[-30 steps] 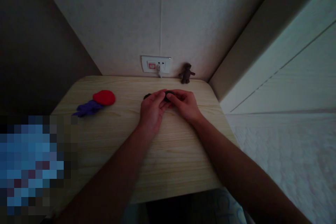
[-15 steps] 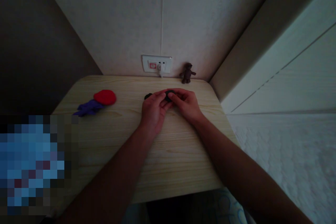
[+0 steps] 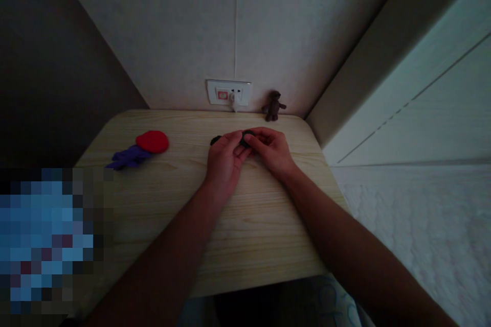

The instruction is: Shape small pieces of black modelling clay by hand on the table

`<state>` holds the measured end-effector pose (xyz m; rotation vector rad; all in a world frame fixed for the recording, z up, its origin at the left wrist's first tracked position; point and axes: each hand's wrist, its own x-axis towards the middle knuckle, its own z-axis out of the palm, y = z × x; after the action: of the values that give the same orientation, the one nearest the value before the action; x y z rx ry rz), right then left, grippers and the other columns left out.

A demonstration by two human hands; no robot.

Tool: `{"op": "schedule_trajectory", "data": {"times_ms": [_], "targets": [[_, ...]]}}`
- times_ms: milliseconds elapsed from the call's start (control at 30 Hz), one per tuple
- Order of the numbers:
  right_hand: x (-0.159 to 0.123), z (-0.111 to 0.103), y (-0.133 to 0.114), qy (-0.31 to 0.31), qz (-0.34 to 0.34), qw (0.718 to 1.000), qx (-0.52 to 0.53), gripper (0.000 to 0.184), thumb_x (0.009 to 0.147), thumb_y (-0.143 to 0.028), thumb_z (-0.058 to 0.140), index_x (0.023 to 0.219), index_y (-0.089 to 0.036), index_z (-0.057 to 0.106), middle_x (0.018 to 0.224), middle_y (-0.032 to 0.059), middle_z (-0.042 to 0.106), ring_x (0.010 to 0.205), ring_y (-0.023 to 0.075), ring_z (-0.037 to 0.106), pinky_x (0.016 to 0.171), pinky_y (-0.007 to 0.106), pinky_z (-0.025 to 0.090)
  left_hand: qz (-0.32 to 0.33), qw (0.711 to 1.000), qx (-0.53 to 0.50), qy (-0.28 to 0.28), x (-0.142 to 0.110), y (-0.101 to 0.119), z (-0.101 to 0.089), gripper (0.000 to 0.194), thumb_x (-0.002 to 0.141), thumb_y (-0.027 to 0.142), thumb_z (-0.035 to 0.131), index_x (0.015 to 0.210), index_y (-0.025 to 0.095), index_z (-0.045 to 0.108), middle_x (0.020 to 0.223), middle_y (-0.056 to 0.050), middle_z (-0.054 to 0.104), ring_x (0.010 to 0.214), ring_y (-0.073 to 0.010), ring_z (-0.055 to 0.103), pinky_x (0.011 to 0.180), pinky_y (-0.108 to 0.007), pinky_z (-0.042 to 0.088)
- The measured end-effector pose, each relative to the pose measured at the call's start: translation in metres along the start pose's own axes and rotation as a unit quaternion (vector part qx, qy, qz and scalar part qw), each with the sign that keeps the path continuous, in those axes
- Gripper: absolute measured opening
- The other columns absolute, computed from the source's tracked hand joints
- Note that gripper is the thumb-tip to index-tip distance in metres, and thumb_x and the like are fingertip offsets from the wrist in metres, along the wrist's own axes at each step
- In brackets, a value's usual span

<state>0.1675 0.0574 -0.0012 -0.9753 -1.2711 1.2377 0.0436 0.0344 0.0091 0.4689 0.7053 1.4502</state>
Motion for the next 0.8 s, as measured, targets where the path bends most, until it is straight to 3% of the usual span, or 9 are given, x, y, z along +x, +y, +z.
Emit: {"op": "schedule_trajectory", "data": {"times_ms": [200, 300, 567, 800], "targets": [[-0.0010, 0.0001, -0.0019, -0.011, -0.020, 1.000, -0.008, 0.033, 0.074, -0.045, 0.084, 0.097, -0.021, 0.079, 0.095, 0.0038, 0.080, 0.088, 0.0184, 0.073, 0.081, 0.031, 0.060, -0.007, 1.000, -0.001, -0.006, 0.0011, -0.0007, -0.0007, 0.014, 0.078, 0.018, 0.075, 0.089, 0.016, 0.068, 0.087, -0.005, 0.076, 0.096, -0.0207, 0.075, 0.096, -0.039, 0.055], [-0.0010, 0.0002, -0.0014, -0.006, -0.024, 0.999, -0.024, 0.035, 0.074, -0.047, 0.083, 0.097, -0.021, 0.078, 0.098, 0.0048, 0.080, 0.092, 0.0200, 0.074, 0.085, 0.033, 0.060, -0.007, 1.000, 0.004, -0.008, 0.0011, -0.0005, 0.0002, 0.014, 0.078, 0.017, 0.073, 0.091, 0.015, 0.071, 0.088, -0.006, 0.077, 0.098, -0.0220, 0.075, 0.096, -0.039, 0.055], [-0.0009, 0.0005, 0.0011, 0.006, -0.006, 1.000, -0.028, 0.037, 0.074, -0.050, 0.082, 0.094, -0.020, 0.077, 0.082, 0.0030, 0.077, 0.067, 0.0150, 0.068, 0.060, 0.027, 0.057, -0.018, 1.000, 0.010, -0.003, 0.0025, -0.0011, -0.0003, 0.017, 0.075, 0.016, 0.073, 0.092, 0.015, 0.073, 0.090, -0.008, 0.077, 0.099, -0.0242, 0.075, 0.096, -0.043, 0.055], [-0.0026, 0.0038, -0.0032, 0.053, 0.010, 0.998, -0.026, 0.046, 0.070, -0.052, 0.086, 0.097, -0.017, 0.074, 0.067, 0.0017, 0.074, 0.053, 0.0134, 0.064, 0.052, 0.027, 0.055, 0.026, 0.999, 0.030, -0.001, 0.0064, 0.0010, -0.0023, 0.019, 0.071, 0.014, 0.077, 0.091, 0.015, 0.076, 0.088, -0.006, 0.077, 0.094, -0.0194, 0.073, 0.088, -0.032, 0.055]]}}
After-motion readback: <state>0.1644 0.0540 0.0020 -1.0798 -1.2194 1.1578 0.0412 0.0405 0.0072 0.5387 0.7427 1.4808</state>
